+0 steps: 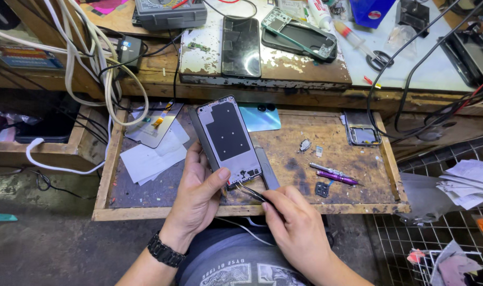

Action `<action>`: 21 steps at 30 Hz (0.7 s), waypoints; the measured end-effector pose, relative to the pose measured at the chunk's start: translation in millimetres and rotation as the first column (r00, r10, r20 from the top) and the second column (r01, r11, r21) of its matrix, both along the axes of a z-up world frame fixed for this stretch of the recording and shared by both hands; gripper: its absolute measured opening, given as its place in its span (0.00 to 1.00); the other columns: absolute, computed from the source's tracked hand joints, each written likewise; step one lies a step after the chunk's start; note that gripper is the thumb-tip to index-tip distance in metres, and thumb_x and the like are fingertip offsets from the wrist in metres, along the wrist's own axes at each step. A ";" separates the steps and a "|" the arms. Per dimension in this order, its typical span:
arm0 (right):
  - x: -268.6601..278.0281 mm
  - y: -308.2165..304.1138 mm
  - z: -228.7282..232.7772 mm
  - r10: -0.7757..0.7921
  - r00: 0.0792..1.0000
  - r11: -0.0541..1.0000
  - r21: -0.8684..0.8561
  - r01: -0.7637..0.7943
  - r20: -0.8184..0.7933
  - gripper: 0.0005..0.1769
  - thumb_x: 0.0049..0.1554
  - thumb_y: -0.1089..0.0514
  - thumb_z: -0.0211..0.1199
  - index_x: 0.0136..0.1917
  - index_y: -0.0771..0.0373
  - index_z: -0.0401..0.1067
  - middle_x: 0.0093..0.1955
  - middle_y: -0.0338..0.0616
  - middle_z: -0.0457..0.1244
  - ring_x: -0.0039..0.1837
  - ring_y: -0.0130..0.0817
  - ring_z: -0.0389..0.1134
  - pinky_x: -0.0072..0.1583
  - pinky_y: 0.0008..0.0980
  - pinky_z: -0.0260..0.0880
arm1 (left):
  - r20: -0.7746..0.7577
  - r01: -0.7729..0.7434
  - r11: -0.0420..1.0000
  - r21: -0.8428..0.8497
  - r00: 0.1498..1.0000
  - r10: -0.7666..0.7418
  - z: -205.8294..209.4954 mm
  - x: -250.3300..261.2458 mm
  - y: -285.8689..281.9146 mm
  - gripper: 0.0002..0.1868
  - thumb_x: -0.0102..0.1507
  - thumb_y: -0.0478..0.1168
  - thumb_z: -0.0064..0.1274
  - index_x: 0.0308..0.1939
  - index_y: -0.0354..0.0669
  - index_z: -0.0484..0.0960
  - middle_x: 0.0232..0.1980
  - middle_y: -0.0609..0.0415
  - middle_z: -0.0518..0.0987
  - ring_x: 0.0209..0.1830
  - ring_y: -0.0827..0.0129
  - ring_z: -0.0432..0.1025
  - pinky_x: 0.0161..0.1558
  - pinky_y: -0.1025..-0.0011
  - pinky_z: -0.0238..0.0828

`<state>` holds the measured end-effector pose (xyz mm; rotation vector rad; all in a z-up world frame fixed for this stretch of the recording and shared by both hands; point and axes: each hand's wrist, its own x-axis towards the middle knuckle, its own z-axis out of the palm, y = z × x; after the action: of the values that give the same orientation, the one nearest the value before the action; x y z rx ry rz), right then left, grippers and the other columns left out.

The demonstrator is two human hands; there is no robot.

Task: The person uses a heat gun to warm the edges of a smartphone, then uses a prying tool to separate the screen from the frame. They carefully lift the screen assembly, disconnect internal ribbon cables, and remove the screen from the device body.

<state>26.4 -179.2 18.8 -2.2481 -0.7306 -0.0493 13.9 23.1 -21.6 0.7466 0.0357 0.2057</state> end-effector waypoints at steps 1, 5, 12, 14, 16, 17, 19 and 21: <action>-0.3 1.9 0.8 -0.009 1.000 0.999 -0.034 0.010 0.017 0.12 0.56 0.61 0.63 0.53 0.63 0.76 0.44 0.46 0.67 0.43 0.43 0.72 0.43 0.36 0.71 | 0.003 -0.003 1.000 0.004 1.000 0.003 -0.4 0.2 -0.2 0.46 0.60 0.35 0.62 0.76 0.42 0.50 0.72 0.47 0.63 0.72 0.61 0.61 0.71 0.60 0.60; -0.5 7.2 3.5 -0.001 1.000 0.999 -0.046 0.002 0.023 0.10 0.56 0.60 0.63 0.52 0.62 0.76 0.43 0.45 0.67 0.42 0.43 0.72 0.42 0.38 0.71 | 0.016 -0.009 1.000 0.008 1.000 0.009 -0.5 -0.8 -0.9 0.46 0.60 0.35 0.62 0.76 0.41 0.51 0.72 0.47 0.63 0.72 0.61 0.61 0.72 0.60 0.60; 2.8 9.9 2.3 0.002 1.000 0.996 -0.085 0.000 0.028 0.10 0.56 0.59 0.63 0.51 0.61 0.76 0.42 0.45 0.66 0.42 0.45 0.72 0.42 0.39 0.70 | 0.021 -0.015 0.999 0.040 1.000 0.014 -1.1 -0.8 -1.3 0.47 0.60 0.37 0.63 0.77 0.41 0.50 0.73 0.46 0.62 0.73 0.61 0.59 0.73 0.61 0.58; 3.9 10.5 2.1 0.005 1.000 0.996 -0.093 -0.004 0.017 0.10 0.56 0.59 0.63 0.51 0.61 0.76 0.42 0.45 0.66 0.42 0.45 0.72 0.42 0.39 0.70 | 0.020 -0.018 0.998 0.052 1.000 0.017 -1.3 -0.7 -1.1 0.48 0.60 0.36 0.63 0.77 0.41 0.49 0.73 0.46 0.61 0.73 0.61 0.59 0.73 0.61 0.58; 4.1 10.3 2.5 0.009 1.000 0.996 -0.093 -0.009 -0.006 0.10 0.56 0.59 0.63 0.51 0.61 0.76 0.42 0.44 0.66 0.42 0.44 0.72 0.42 0.39 0.70 | 0.000 -0.011 0.999 0.048 1.000 0.012 -1.7 -0.7 -0.2 0.48 0.59 0.36 0.63 0.77 0.41 0.49 0.73 0.46 0.61 0.73 0.61 0.59 0.73 0.60 0.58; 4.3 10.4 2.7 0.010 1.000 0.995 -0.096 -0.011 -0.008 0.10 0.56 0.58 0.63 0.51 0.61 0.77 0.42 0.44 0.66 0.42 0.44 0.72 0.43 0.39 0.70 | -0.009 -0.009 0.999 0.045 1.000 0.009 -1.9 -0.6 0.0 0.48 0.59 0.36 0.63 0.77 0.42 0.49 0.73 0.46 0.61 0.73 0.60 0.59 0.73 0.60 0.58; 4.9 10.8 3.7 0.012 1.000 0.995 -0.101 -0.014 -0.013 0.10 0.56 0.58 0.62 0.51 0.61 0.77 0.43 0.45 0.66 0.43 0.45 0.72 0.43 0.39 0.70 | 0.012 -0.012 0.998 0.056 1.000 0.011 -2.3 -0.7 -0.9 0.49 0.59 0.35 0.63 0.77 0.40 0.49 0.73 0.46 0.60 0.74 0.60 0.59 0.73 0.60 0.57; 6.6 10.4 6.1 0.020 0.999 0.993 -0.115 -0.024 -0.044 0.10 0.56 0.58 0.63 0.51 0.61 0.76 0.42 0.45 0.66 0.42 0.45 0.72 0.43 0.40 0.70 | 0.026 -0.016 0.997 0.072 1.000 0.014 -2.8 -1.0 -1.5 0.49 0.59 0.35 0.64 0.77 0.39 0.49 0.74 0.45 0.60 0.74 0.60 0.58 0.74 0.60 0.56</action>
<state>32.9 -168.8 24.9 -2.3433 -0.7523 0.0531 12.9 21.6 -24.4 0.8158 0.0100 0.2314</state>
